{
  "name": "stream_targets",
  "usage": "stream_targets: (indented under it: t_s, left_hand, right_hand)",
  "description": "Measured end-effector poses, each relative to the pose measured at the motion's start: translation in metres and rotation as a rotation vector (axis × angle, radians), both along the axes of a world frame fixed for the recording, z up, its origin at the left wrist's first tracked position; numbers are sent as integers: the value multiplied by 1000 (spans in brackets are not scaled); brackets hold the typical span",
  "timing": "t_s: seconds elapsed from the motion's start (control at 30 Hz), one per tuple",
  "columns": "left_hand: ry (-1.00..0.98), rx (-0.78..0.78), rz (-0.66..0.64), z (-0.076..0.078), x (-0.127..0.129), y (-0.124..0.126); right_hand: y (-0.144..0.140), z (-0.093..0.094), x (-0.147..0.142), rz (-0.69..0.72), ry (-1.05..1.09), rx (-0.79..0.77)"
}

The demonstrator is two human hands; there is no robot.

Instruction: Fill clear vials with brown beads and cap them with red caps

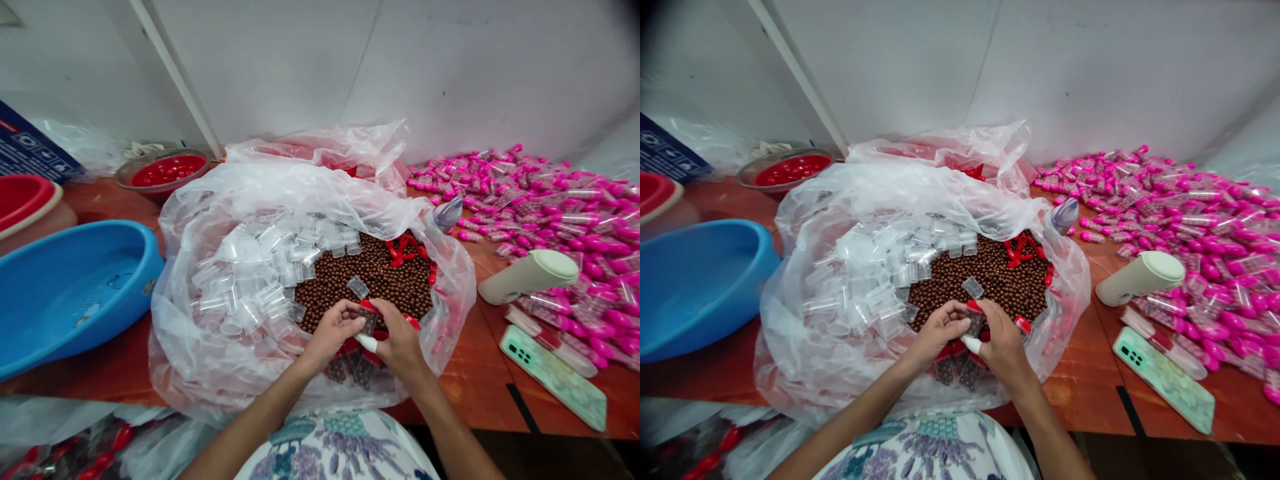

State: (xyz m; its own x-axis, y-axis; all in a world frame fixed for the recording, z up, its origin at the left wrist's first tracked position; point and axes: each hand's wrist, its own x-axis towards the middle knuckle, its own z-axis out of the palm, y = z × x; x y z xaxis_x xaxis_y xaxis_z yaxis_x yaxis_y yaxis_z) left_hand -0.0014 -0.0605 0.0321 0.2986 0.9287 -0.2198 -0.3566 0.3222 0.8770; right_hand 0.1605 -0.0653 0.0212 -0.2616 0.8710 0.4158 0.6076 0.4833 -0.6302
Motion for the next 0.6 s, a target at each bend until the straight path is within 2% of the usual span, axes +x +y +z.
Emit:
stream_targets:
  t_s: [0.3,0.6]
  left_hand:
    - [-285,-355,-3,6,18,-5]
    - [-285,-350,164,7,28,-15]
  right_hand:
    - [-10,-1,-5,41,-15,66]
    - [-16,10,-11,71,-74,72]
